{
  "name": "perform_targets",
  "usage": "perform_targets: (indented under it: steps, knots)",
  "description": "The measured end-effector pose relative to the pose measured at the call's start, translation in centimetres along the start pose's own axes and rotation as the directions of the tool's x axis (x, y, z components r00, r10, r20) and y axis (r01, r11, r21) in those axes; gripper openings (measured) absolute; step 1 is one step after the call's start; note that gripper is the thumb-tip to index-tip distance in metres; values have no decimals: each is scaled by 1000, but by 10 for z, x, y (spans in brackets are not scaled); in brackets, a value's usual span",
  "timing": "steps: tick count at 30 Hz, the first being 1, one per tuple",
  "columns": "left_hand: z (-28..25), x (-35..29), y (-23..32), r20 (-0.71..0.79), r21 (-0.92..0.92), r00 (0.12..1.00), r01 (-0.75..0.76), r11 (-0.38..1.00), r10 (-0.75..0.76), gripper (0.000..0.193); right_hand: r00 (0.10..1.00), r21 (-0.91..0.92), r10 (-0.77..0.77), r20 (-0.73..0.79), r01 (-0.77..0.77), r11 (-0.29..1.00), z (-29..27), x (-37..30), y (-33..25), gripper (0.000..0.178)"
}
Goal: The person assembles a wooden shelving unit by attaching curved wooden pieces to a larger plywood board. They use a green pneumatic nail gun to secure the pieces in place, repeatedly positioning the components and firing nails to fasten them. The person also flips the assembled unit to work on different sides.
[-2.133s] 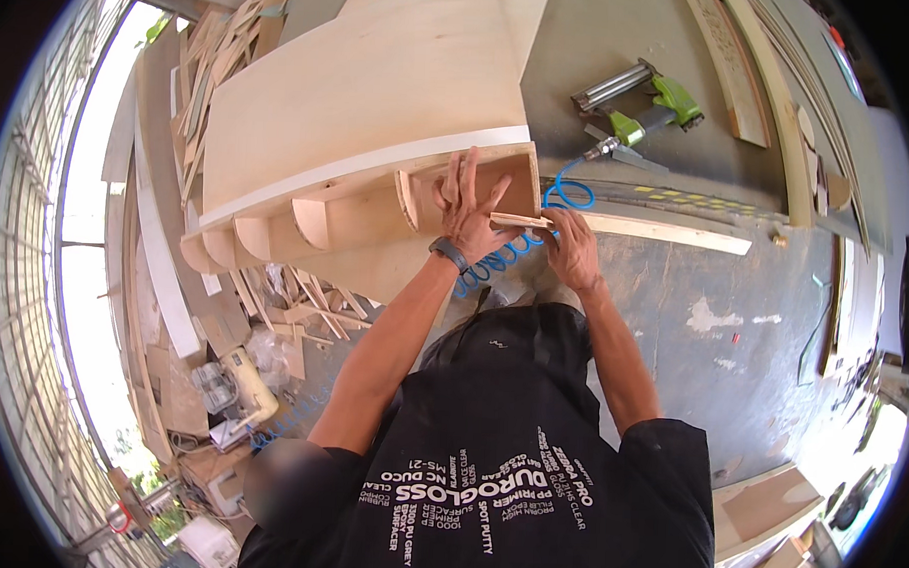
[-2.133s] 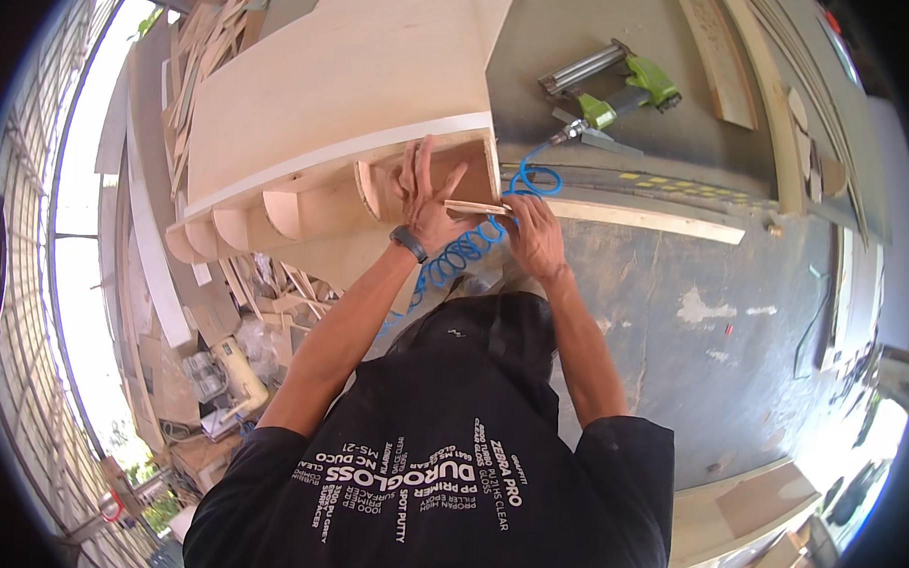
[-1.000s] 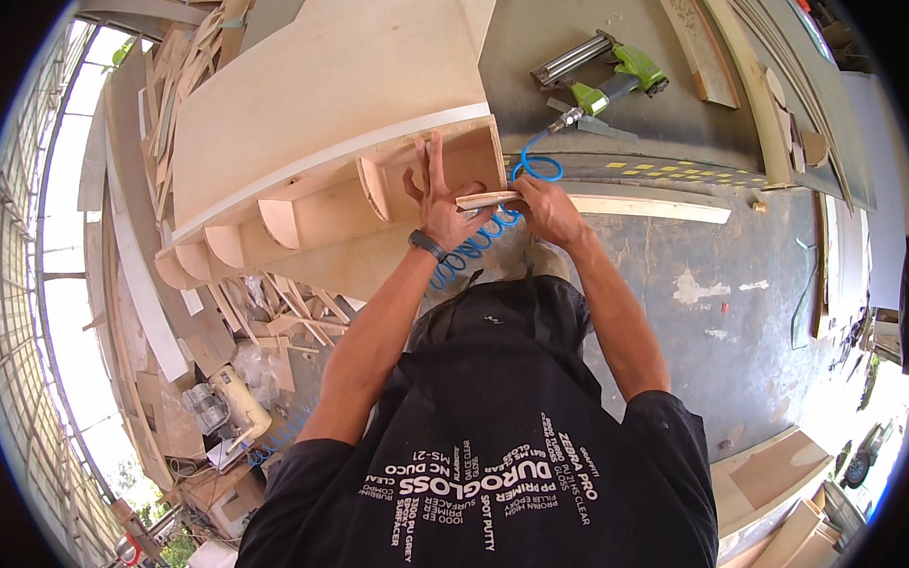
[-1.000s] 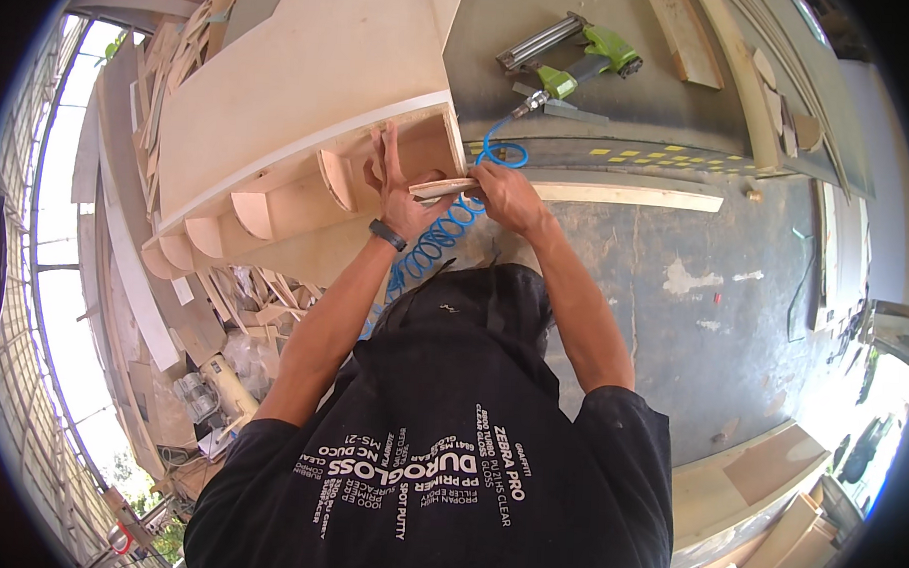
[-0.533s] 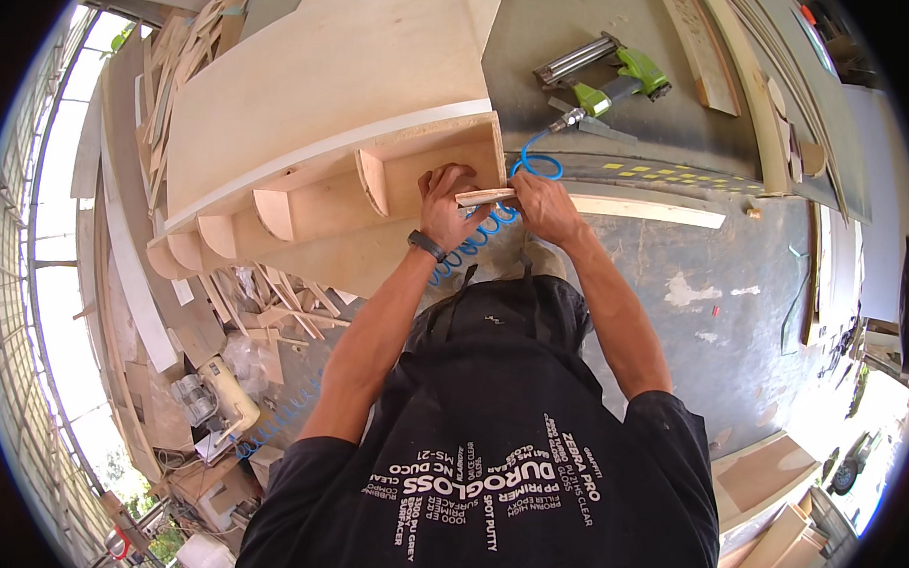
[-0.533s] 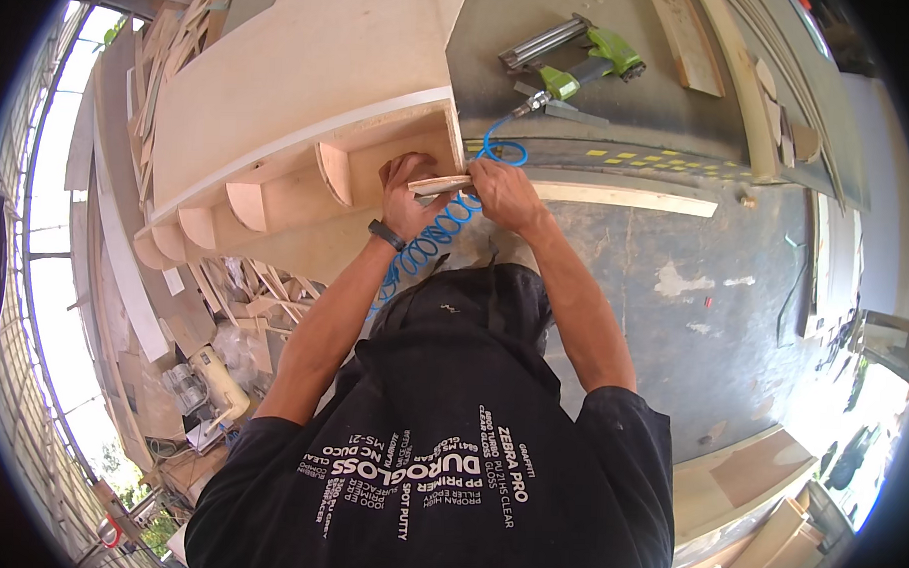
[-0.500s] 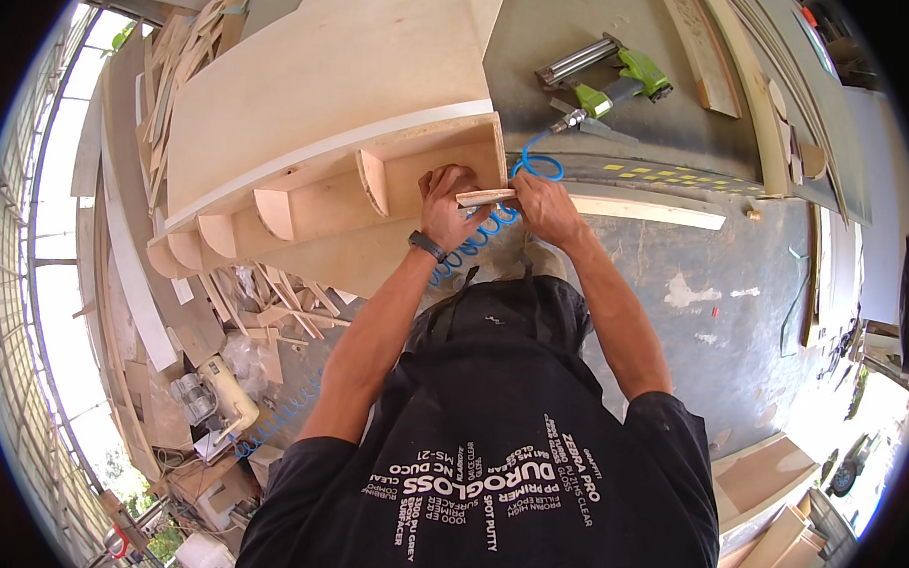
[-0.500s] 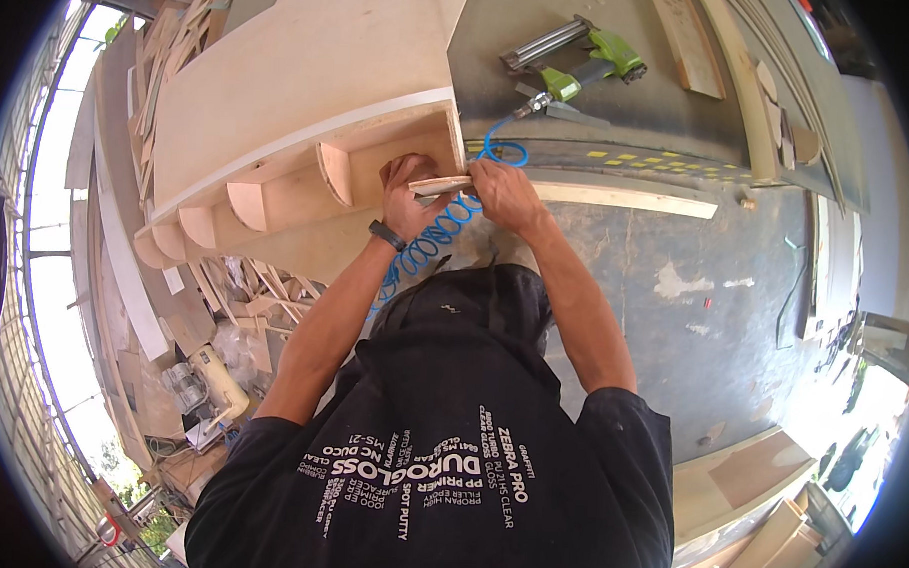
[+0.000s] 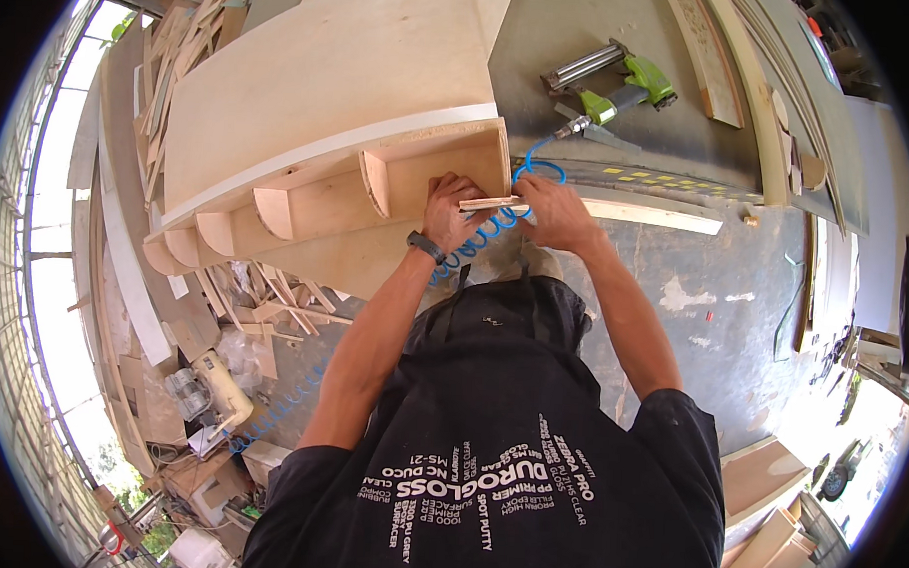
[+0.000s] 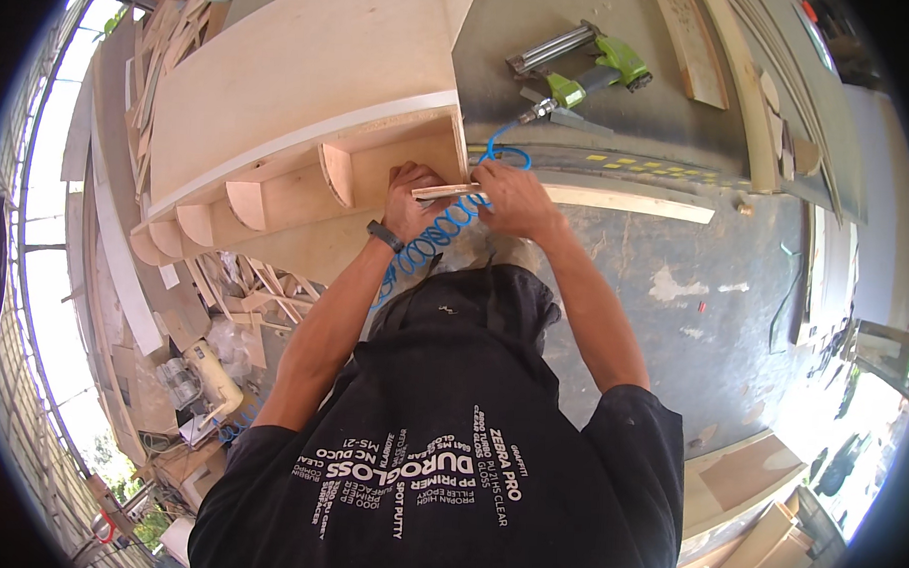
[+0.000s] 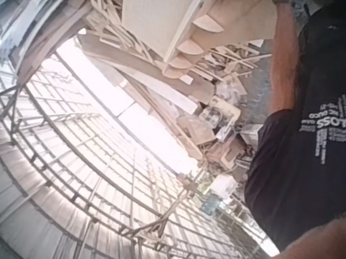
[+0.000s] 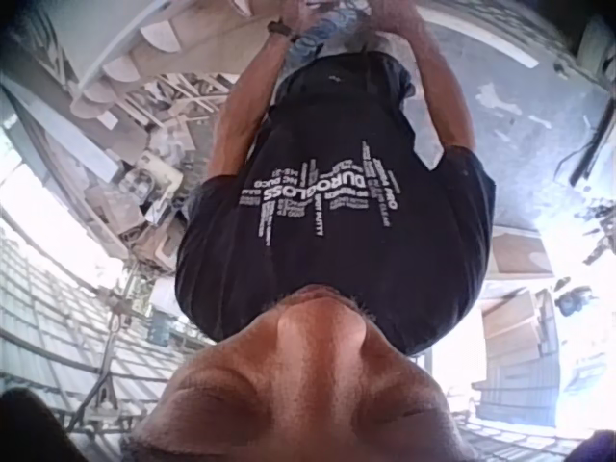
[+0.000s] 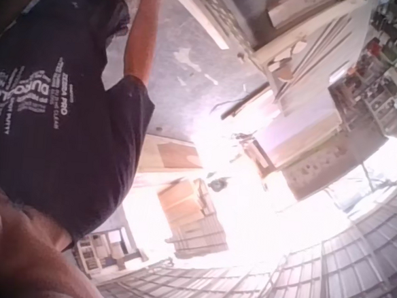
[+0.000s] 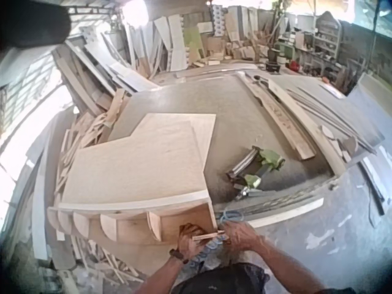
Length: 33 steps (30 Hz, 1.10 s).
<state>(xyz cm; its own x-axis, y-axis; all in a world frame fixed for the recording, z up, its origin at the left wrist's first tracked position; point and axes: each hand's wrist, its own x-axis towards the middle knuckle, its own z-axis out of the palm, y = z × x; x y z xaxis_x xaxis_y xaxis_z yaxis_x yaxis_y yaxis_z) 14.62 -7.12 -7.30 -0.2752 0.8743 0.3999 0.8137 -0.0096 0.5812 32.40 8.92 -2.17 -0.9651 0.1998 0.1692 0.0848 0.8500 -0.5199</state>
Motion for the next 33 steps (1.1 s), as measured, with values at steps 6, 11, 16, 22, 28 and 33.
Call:
perform_targets:
  steps: [6,11,16,22,28,33]
  knots:
    - [-4,3,5,30,-62,999,28,998,-26,16,959,497,236,-156,-130,858,-52,40,54,37]
    - [-1,4,3,90,-50,994,61,997,-56,17,966,542,192,-174,-69,837,8,106,97,44]
    - [-3,4,10,76,5,995,69,998,-69,18,968,416,224,-114,-158,895,33,130,99,40]
    - [-3,7,13,99,1,991,87,996,-87,14,984,298,121,-128,-78,951,17,135,97,28]
    - [-1,9,12,105,30,992,63,998,-66,10,981,416,110,-161,-33,909,26,142,115,24]
    - [-1,7,10,113,57,992,58,997,-64,12,971,476,166,-172,-66,877,27,140,113,24]
